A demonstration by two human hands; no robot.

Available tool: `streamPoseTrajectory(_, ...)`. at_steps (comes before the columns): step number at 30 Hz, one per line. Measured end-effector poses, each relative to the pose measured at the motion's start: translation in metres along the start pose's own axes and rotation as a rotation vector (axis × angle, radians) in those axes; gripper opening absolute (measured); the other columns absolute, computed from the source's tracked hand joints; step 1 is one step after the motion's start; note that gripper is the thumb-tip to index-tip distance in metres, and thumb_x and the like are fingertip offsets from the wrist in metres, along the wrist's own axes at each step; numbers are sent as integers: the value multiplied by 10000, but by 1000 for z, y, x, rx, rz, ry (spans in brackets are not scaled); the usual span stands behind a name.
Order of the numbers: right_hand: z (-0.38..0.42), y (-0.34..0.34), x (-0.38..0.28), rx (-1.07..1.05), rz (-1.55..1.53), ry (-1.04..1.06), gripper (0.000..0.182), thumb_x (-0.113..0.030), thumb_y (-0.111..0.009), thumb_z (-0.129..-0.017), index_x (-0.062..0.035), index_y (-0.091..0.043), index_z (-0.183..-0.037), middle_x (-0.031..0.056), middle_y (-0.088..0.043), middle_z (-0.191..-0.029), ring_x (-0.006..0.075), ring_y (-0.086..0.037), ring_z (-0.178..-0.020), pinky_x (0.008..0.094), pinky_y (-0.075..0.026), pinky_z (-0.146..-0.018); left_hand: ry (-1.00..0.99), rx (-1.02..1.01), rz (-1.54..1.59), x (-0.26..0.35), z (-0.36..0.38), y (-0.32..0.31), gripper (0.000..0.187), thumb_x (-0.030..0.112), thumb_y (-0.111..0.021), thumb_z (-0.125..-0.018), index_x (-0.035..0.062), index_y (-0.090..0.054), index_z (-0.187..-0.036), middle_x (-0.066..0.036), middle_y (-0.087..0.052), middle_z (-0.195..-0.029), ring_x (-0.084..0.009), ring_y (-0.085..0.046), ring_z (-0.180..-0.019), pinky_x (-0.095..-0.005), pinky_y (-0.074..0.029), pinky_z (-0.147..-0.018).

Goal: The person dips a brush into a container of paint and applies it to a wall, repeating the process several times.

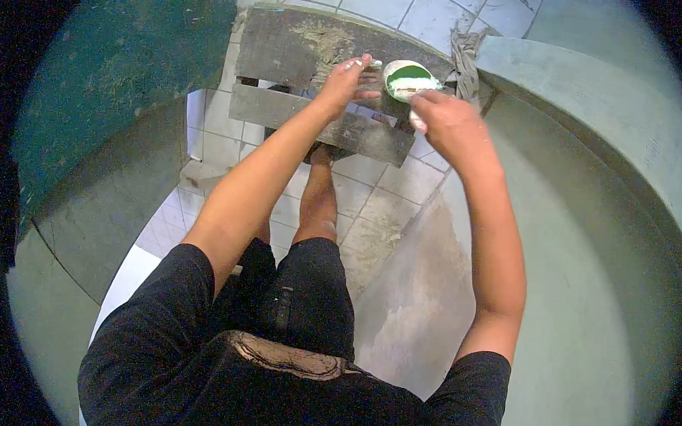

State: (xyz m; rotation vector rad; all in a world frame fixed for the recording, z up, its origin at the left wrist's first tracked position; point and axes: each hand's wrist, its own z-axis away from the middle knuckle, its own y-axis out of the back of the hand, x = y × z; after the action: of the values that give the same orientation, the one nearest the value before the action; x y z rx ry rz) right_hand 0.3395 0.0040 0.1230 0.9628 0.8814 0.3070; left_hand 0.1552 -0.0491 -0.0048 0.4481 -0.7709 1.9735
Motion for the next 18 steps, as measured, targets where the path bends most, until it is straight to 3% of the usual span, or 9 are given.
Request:
streamPoseTrajectory(5, -7, -27, -7, -14, 18, -33, 141, -89, -533, -743, -56, -561, -877, 112, -576, -819, 307, -590, -736, 398, -478, -639, 7, -70, -16, 1, 0, -3, 416, 356, -498, -875, -1, -500, -1089, -106, -543, -1053, -208, -550, -957, -325, -537, -721)
streamPoseTrajectory(10, -2, -42, 7, 128, -53, -117, 214, -116, -553, -765, -91, -579, -976, 93, -600, -937, 295, -596, -799, 379, -488, -672, -6, -86, -21, 0, -2, -3, 409, 365, -492, -877, 4, -514, -1068, -96, -561, -1028, -191, -554, -953, -311, -531, -711)
streamPoseTrajectory(18, -4, -54, 14, 107, -51, -164, 251, -120, -570, -767, -107, -584, -1018, 83, -597, -991, 293, -596, -819, 370, -491, -695, 5, -66, -48, 2, 1, -6, 396, 365, -480, -882, 14, -529, -1061, -86, -556, -1032, -192, -553, -954, -314, -528, -716)
